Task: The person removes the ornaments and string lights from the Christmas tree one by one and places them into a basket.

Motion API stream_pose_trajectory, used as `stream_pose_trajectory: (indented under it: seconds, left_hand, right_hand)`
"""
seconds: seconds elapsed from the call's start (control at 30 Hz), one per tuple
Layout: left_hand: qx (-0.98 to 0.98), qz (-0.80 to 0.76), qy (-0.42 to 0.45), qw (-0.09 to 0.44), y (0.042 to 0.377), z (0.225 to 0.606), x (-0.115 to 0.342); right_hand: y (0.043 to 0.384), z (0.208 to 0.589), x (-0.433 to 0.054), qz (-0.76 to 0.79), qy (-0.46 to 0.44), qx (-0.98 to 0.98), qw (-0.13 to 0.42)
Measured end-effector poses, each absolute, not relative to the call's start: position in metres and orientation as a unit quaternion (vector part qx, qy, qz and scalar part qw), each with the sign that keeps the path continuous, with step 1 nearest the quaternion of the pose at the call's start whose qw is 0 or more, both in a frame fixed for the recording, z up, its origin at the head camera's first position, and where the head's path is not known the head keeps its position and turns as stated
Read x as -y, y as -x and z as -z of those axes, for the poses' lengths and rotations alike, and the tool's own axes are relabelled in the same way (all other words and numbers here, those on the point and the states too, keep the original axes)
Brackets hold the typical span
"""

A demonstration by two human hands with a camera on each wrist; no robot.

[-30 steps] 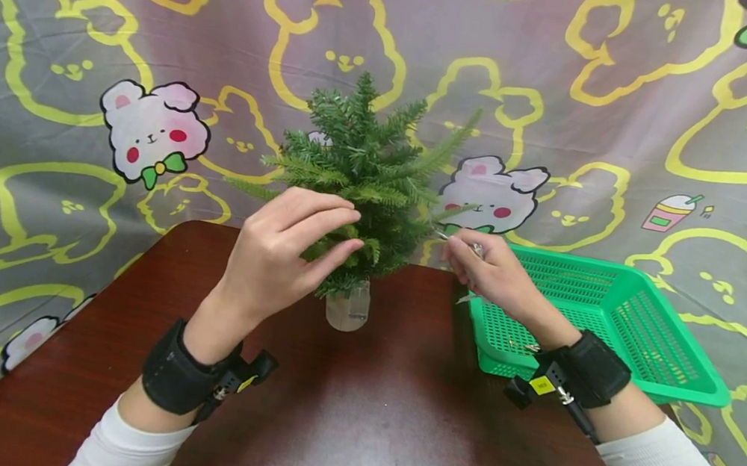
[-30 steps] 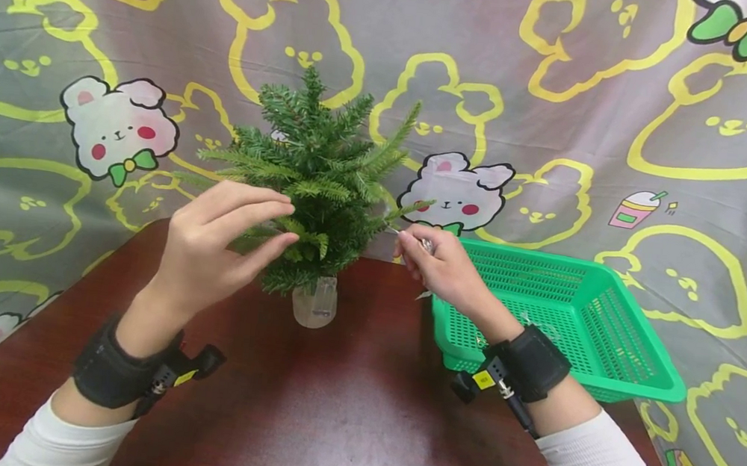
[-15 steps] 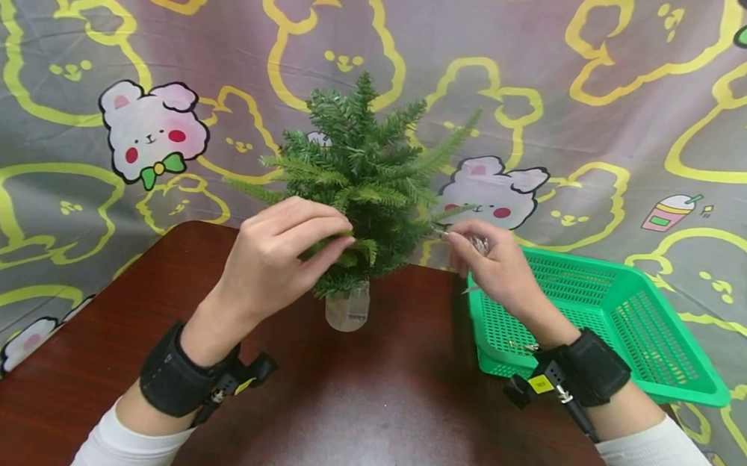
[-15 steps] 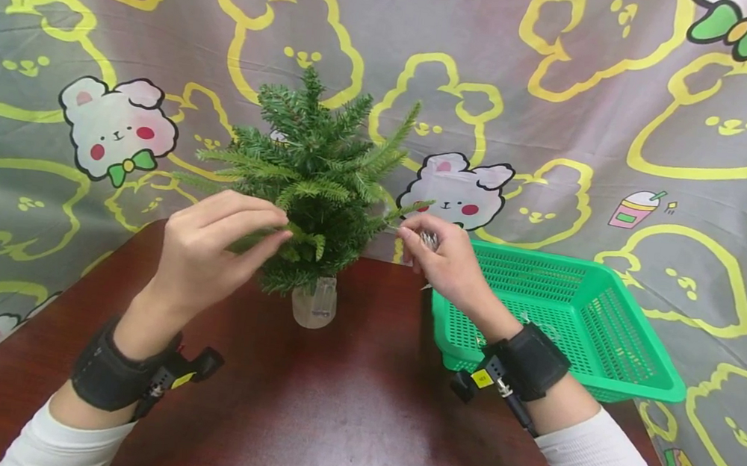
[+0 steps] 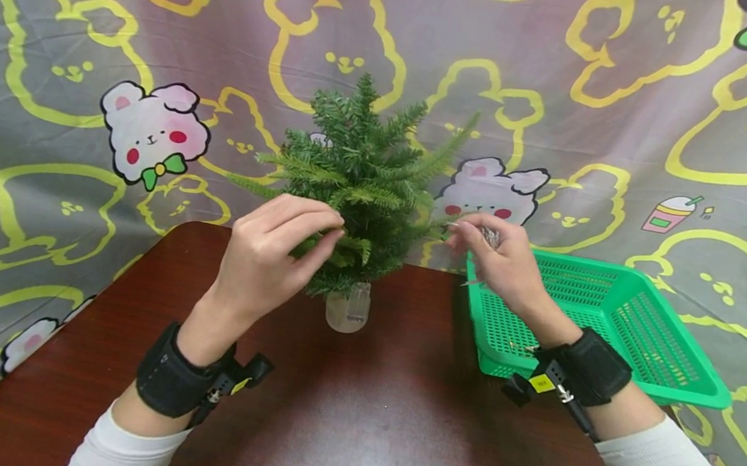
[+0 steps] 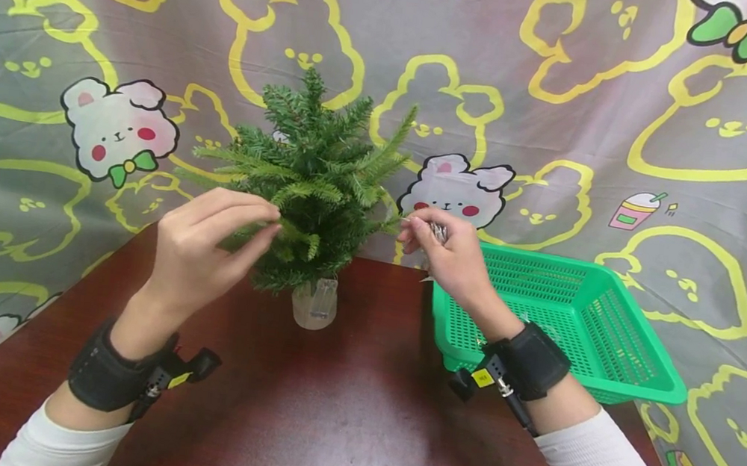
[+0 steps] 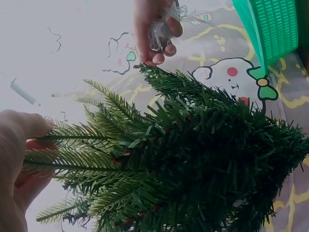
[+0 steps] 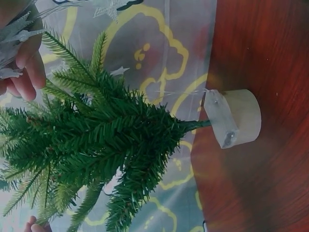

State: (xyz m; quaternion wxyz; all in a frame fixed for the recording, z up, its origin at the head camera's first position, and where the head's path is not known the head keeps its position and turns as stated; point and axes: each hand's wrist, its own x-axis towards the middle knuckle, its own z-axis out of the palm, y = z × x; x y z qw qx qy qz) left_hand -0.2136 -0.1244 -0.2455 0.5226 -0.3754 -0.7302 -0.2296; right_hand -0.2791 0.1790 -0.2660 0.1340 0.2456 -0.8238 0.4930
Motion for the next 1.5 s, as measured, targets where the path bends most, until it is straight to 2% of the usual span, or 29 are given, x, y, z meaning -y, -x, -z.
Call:
stream_pose_trajectory:
  seconds: [0.33,0.8,1.13,1.4,1.5]
  left_hand:
    - [0.724,0.261,0.352,0.534,0.216,0.248,0.127]
    - [0.727,0.272,0.318,0.544,0.220,0.249,0.139]
    - [0.727,0.292,0.293,0.548,0.225,0.249,0.144]
    - [0.729,0.297,0.276,0.551,0.228,0.250,0.148]
    - [0.731,0.296,0.271,0.552,0.230,0.250,0.150]
  right_hand:
    - [0.276,0.263,-0.180,-0.476,-0.232,0.830,0.174]
    - [0.270,0.247,-0.189,-0.480,-0.200,0.835,0.180]
    - [0.275,0.241,-0.194,-0.503,-0.169,0.840,0.111]
    - [0.278,0.237,-0.198,-0.506,-0.161,0.837,0.133]
    - [0.279,0.234,-0.201,-0.520,-0.166,0.830,0.112]
